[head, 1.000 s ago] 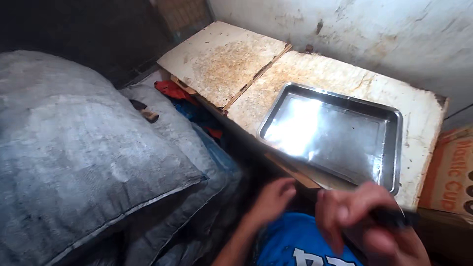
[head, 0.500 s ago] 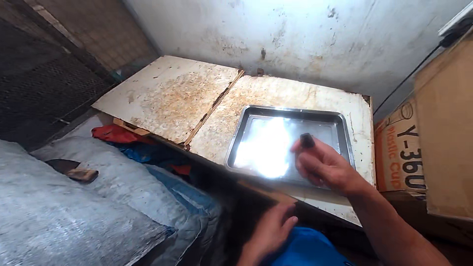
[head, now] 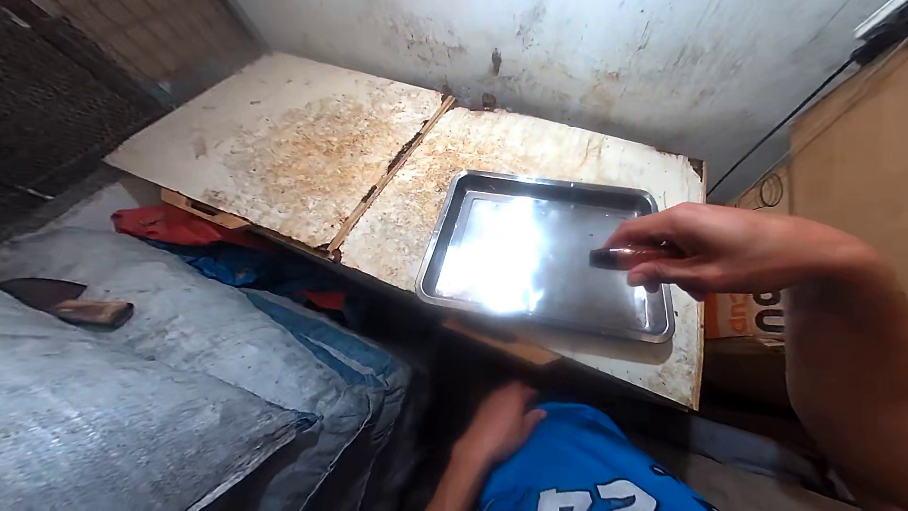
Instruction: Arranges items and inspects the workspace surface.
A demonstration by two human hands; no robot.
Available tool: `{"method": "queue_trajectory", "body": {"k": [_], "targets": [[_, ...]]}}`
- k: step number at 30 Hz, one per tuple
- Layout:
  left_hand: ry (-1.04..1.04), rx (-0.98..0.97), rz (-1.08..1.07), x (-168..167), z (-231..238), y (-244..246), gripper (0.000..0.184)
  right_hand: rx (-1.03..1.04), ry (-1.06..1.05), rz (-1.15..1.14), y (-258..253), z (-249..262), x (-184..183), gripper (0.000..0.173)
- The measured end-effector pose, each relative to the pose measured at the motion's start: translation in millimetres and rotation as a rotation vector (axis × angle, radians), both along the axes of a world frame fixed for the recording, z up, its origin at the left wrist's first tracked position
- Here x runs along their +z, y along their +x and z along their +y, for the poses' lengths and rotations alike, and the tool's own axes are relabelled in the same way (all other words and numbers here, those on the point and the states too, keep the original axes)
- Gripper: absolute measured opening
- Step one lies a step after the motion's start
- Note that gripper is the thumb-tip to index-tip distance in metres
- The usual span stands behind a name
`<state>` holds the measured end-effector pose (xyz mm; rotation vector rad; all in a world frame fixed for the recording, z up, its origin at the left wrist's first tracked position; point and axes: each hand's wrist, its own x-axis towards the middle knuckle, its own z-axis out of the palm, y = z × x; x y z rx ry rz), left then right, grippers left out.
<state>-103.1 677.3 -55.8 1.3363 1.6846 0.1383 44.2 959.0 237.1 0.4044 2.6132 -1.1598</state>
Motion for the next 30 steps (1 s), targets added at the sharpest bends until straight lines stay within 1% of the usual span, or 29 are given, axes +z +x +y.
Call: {"method": "queue_trajectory", "body": {"k": [4, 7, 24, 26, 30], "targets": [[-0.106, -0.021, 0.064, -26.8, -6.5, -0.8, 0.056, 0.007, 0.005, -0.049, 1.6, -0.1, 5.3, 0.015], [-0.141, -0.056, 0.055, -32.0, -12.3, 3.2, 0.055, 0.006, 0.017, -0.103, 3.1, 0.5, 4.7, 0.015], [-0.157, -0.074, 0.080, -28.5, -27.1, 17.7, 0.053, 0.003, 0.132, -0.214, 16.6, -13.7, 7.9, 0.009], [-0.159, -0.068, 0.084, -26.0, -28.1, 18.5, 0.053, 0.003, 0.152, -0.256, 14.8, -15.7, 8.1, 0.010], [-0.158, -0.067, 0.099, -22.5, -29.9, 20.5, 0.052, -0.004, 0.274, -0.406, 4.5, -16.3, 8.4, 0.012]]}}
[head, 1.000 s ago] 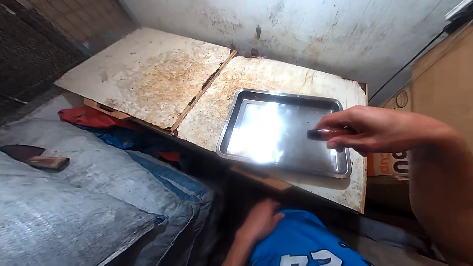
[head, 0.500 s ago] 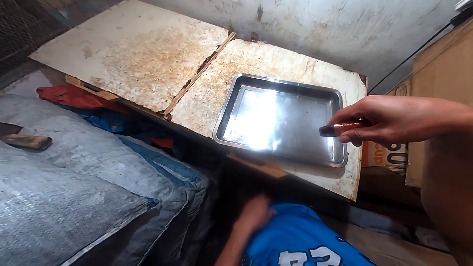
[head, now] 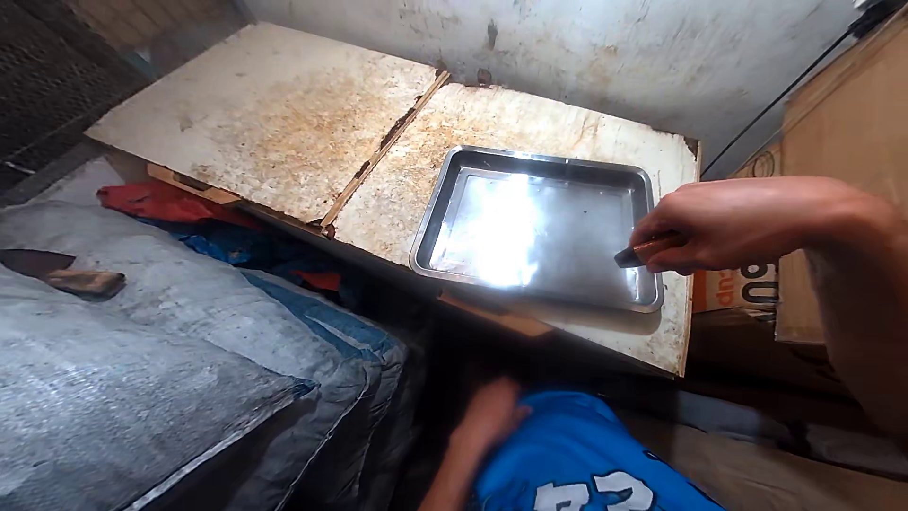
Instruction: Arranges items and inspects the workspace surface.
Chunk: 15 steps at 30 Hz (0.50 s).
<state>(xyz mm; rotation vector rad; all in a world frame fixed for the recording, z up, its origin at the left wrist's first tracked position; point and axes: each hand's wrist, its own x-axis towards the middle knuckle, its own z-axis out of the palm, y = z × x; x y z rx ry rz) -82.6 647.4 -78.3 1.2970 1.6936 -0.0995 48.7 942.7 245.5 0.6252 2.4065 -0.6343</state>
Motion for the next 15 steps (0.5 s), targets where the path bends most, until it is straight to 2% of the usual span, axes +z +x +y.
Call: {"method": "queue_trajectory", "body": {"k": [3, 5, 7, 8, 11, 13, 15], "targets": [[-0.009, -0.009, -0.001, 0.7, -0.4, 0.2, 0.052, -0.006, 0.053, -0.091, -5.7, -0.3, 1.8, 0.011], [-0.005, -0.005, -0.002, 0.4, -1.6, 0.6, 0.052, 0.058, 0.082, -0.002, -2.9, 1.4, 1.0, 0.010], [-0.005, 0.000, -0.008, 0.1, -3.1, 0.3, 0.052, 0.101, 0.068, 0.294, 4.5, 2.2, -3.3, 0.009], [-0.004, 0.004, -0.006, 0.4, -3.2, -0.2, 0.052, 0.083, 0.025, 0.502, 6.9, 1.1, -7.7, 0.014], [-0.011, 0.002, -0.007, 0.8, -2.2, 0.0, 0.052, -0.101, -0.136, 1.078, 0.5, -13.3, -19.8, 0.027], [-0.013, -0.013, -0.009, 2.0, -0.6, -0.6, 0.051, -0.229, -0.234, 1.347, -7.9, -25.3, -21.6, 0.028], [-0.007, -0.038, -0.003, 1.2, 1.5, -2.1, 0.051, -0.318, -0.298, 1.513, -16.1, -34.5, -19.3, 0.029]]}}
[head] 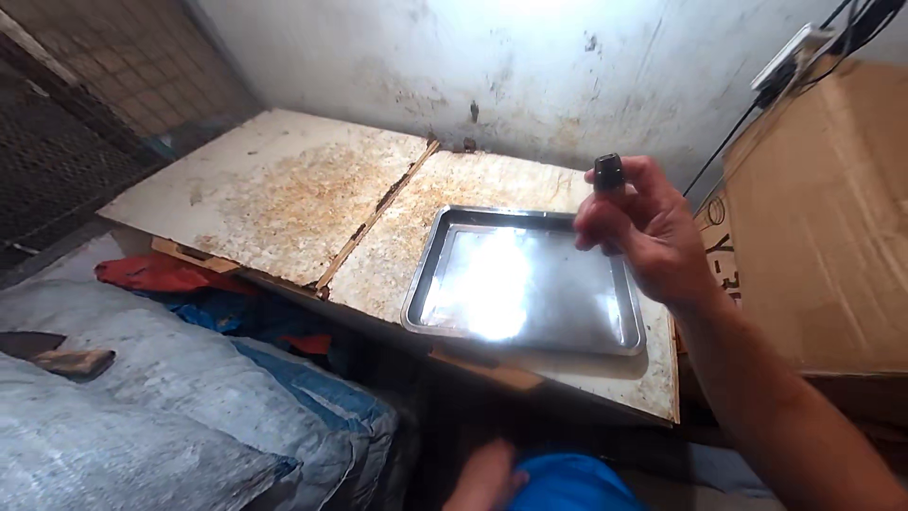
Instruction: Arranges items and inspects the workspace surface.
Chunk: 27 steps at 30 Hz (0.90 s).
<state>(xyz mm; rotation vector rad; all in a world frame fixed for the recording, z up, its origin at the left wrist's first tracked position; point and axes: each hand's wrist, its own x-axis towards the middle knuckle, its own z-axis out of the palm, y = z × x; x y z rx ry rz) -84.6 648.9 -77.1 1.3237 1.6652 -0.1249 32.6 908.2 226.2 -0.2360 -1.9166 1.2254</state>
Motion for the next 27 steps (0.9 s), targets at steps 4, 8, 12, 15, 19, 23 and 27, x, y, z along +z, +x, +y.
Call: {"method": "queue_trajectory", "body": {"k": [4, 8, 12, 15, 19, 23, 27], "targets": [[0.032, -0.030, 0.019, 0.7, -0.6, -3.3, 0.052, -0.012, -0.072, 0.162, -13.3, -10.9, 6.0, 0.030], [0.060, -0.012, 0.019, 1.2, -7.7, -3.9, 0.051, 0.002, -0.089, 0.244, -23.0, -17.7, 8.8, 0.029], [0.078, 0.045, 0.022, 3.2, -18.0, -4.2, 0.050, 0.016, -0.116, 0.295, -29.4, -21.8, 12.4, 0.030], [0.079, 0.055, 0.030, 4.1, -22.9, -5.0, 0.050, 0.020, -0.125, 0.312, -33.9, -23.8, 15.4, 0.031], [0.093, 0.056, 0.033, -0.6, -28.8, -6.5, 0.050, 0.021, -0.144, 0.339, -41.7, -29.0, 17.4, 0.031], [0.084, 0.088, 0.039, -3.1, -33.6, -4.8, 0.049, 0.017, -0.169, 0.352, -48.0, -35.1, 19.2, 0.027], [0.082, 0.094, 0.029, -1.0, -38.2, -3.9, 0.050, 0.050, -0.187, 0.354, -51.3, -39.6, 19.2, 0.027]]}}
